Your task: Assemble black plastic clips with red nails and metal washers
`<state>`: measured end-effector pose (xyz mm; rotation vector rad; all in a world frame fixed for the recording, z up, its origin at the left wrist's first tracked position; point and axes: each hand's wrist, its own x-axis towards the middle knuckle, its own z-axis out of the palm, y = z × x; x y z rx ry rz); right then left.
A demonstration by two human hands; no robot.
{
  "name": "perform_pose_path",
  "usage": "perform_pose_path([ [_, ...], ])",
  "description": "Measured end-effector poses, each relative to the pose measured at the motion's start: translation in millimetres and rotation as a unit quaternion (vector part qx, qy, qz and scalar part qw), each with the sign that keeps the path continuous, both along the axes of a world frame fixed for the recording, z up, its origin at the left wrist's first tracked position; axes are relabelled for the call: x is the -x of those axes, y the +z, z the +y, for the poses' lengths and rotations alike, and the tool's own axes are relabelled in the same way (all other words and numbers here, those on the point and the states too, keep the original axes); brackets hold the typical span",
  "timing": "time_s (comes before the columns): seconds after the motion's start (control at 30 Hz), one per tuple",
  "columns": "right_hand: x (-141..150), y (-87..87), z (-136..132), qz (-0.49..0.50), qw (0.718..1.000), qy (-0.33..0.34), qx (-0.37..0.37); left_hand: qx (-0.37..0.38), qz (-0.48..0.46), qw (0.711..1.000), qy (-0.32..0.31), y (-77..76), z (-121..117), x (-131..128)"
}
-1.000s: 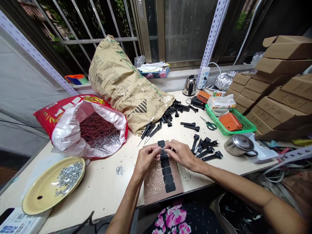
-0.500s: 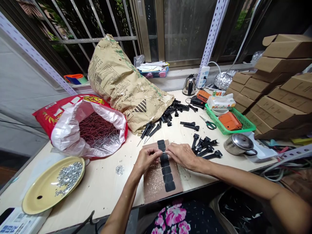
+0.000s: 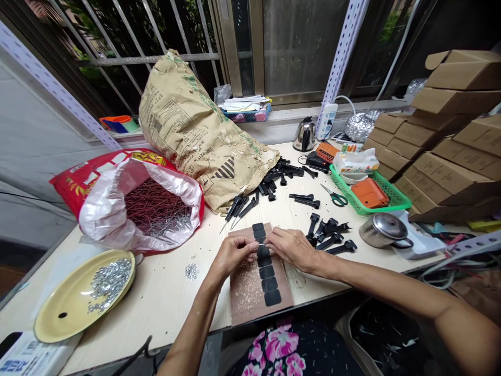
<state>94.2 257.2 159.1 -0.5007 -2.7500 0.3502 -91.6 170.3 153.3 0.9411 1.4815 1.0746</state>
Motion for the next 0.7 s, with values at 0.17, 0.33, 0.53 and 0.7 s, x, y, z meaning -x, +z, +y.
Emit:
perform_pose_path([
  [0.17,-1.1,2.7,1.7,-0.009,1.0,0.014,0.019,0.009,0.005,1.0,-0.005,0.3,0.3,1.9],
  [0.33,-0.9,-1.1,3.1,-0.024,1.0,0.002,0.009,0.013,0.004,1.0,-0.01,0.6,0.1,0.2],
  [0.53,-1.1,-13.2,11.6,0.006,0.995,-0.01,0.103,-0.005,0.096,0.995,-0.025,-9.2,-1.0,4.7],
  [0.7,-2.5,-27.9,26.1,-0.019,0.996,-0.032,0.083,-0.102,0.289,0.952,0.013,-21.5,-9.1,9.1],
])
